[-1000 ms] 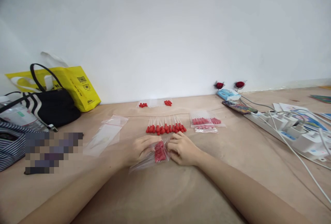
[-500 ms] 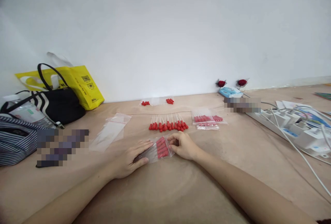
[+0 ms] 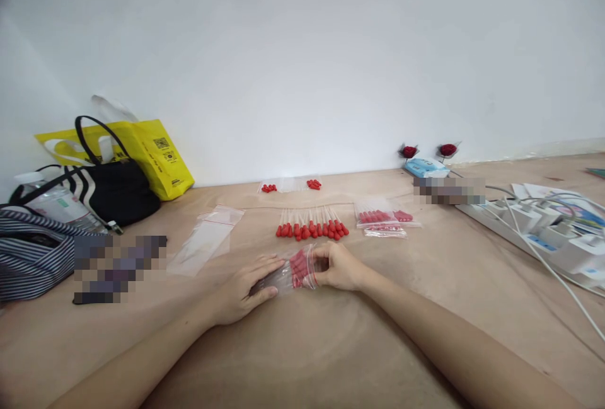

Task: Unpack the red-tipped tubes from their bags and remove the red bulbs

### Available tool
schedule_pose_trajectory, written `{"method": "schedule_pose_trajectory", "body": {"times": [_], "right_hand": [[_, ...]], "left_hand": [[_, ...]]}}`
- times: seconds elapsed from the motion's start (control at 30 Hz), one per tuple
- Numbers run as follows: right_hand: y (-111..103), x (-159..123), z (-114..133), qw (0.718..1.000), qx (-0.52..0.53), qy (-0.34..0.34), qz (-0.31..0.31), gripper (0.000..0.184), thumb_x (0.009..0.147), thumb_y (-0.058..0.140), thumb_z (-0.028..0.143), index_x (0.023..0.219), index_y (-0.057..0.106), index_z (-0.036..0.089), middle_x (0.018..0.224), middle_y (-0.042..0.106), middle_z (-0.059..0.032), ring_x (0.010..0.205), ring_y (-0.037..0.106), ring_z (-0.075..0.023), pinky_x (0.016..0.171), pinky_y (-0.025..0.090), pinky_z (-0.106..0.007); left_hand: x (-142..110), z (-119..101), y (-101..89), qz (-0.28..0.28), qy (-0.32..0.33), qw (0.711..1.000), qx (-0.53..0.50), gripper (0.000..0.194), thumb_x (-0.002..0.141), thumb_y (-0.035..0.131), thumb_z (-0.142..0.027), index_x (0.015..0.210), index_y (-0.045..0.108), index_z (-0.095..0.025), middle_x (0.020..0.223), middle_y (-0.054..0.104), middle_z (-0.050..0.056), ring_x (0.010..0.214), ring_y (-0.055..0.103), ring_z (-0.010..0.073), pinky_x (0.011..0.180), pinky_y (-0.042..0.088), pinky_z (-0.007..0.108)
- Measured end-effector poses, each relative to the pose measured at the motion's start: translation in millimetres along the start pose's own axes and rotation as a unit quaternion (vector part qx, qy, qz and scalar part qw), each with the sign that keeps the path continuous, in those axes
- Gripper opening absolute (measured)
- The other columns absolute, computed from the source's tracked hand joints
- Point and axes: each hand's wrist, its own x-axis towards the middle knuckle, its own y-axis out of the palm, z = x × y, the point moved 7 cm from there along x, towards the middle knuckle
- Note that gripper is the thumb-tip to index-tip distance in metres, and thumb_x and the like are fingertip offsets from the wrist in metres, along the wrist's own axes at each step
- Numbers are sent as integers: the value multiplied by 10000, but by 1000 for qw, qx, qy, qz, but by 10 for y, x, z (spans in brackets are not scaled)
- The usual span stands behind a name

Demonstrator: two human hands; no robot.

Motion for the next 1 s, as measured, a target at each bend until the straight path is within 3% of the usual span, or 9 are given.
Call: {"method": "schedule_pose_trajectory", "body": {"times": [0.1, 0.17, 0.3, 0.43, 0.57, 0.7, 1.0], "right_hand": [[34, 1, -47, 998, 50, 25, 8, 342, 581, 709, 292, 861, 565, 158, 809, 610, -3, 683, 553, -116, 611, 442, -232], [42, 11, -68, 998, 52, 34, 2, 325, 565, 713, 258, 821, 541, 154, 759, 585, 9, 651, 532, -103, 593, 431, -223], [61, 24, -16, 1000, -16, 14, 21, 202, 587, 673, 204, 707, 518, 157, 702, 543, 25, 601, 483, -84, 546, 397, -203], [40, 17, 17, 998, -66, -1, 18, 209, 579, 667, 186, 727, 520, 163, 682, 530, 36, 570, 460, -76, 504, 364, -186], [114, 15, -18, 999, -12, 0, 47, 191, 615, 641, 183, 769, 530, 161, 657, 516, 44, 555, 447, -65, 510, 357, -179], [127, 22, -87, 999, 30, 19, 37, 191, 613, 646, 193, 745, 513, 157, 627, 489, 51, 536, 424, -57, 496, 344, -176], [-234, -98, -236, 996, 63, 59, 4, 250, 590, 662, 193, 789, 517, 154, 619, 505, 47, 536, 455, -62, 494, 361, -190]], "left_hand": [[0, -2, 6, -1, -1, 1000, -1, 459, 822, 466, -342, 1254, 400, -206, 1284, 455, 85, 1206, 379, 219, 1000, 294, 464], [1, 4, 12, 3, -7, 1000, -1, 455, 820, 466, -345, 1247, 410, -198, 1284, 454, 86, 1208, 375, 219, 1002, 290, 465], [0, 5, 17, 9, -9, 1000, -1, 451, 823, 458, -356, 1241, 416, -194, 1286, 453, 84, 1211, 371, 218, 1008, 281, 467], [-4, 13, 22, 22, -18, 1000, -3, 462, 826, 444, -376, 1245, 412, -184, 1297, 439, 83, 1223, 355, 216, 1021, 265, 457], [-9, 33, 26, 35, -34, 999, 1, 471, 829, 431, -395, 1248, 411, -181, 1307, 428, 75, 1231, 343, 208, 1035, 251, 426], [-5, 28, 20, 34, -27, 999, -6, 460, 823, 448, -384, 1244, 416, -203, 1297, 443, 60, 1213, 368, 209, 1028, 264, 419], [-5, 50, -2, 33, -25, 999, -8, 439, 817, 461, -370, 1223, 440, -204, 1278, 465, 60, 1200, 386, 211, 1012, 290, 423]]}}
